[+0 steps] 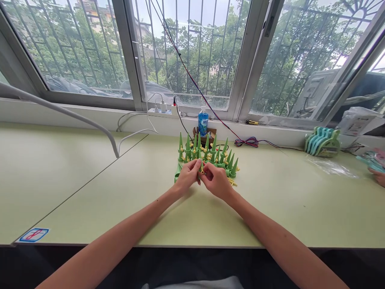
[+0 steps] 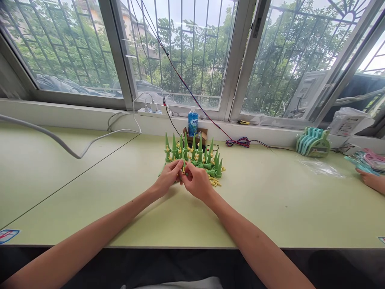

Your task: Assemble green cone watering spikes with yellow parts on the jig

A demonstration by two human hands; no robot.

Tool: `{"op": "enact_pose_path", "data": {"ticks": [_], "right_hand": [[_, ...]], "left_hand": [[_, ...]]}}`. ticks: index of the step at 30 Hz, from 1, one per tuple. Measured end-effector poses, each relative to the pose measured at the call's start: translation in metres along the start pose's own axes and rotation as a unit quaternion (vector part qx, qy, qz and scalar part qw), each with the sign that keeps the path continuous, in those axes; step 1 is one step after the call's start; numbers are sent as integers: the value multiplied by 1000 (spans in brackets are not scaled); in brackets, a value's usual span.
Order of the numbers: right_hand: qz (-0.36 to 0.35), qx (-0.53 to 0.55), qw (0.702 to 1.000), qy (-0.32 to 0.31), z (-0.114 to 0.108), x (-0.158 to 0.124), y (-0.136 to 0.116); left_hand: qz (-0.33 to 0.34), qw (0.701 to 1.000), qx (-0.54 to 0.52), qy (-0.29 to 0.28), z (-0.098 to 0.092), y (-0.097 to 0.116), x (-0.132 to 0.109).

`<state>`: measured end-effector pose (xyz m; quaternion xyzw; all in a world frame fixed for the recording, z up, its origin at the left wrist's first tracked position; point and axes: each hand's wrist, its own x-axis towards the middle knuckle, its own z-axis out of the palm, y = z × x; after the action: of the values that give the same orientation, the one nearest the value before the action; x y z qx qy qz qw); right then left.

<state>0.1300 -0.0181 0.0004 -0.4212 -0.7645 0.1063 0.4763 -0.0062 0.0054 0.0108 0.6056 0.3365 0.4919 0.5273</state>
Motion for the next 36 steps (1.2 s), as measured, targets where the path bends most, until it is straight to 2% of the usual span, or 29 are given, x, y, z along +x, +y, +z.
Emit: {"op": "enact_pose_path", "data": {"ticks": [12,36], "right_hand": [[-24,19,999,-29,0,-1,2],[-36,43,998,-32,1,-1,3]], "left_hand": [[45,998,42,-25,-1,0,-1],[78,993,88,-7,-1,-6,-1]]}}
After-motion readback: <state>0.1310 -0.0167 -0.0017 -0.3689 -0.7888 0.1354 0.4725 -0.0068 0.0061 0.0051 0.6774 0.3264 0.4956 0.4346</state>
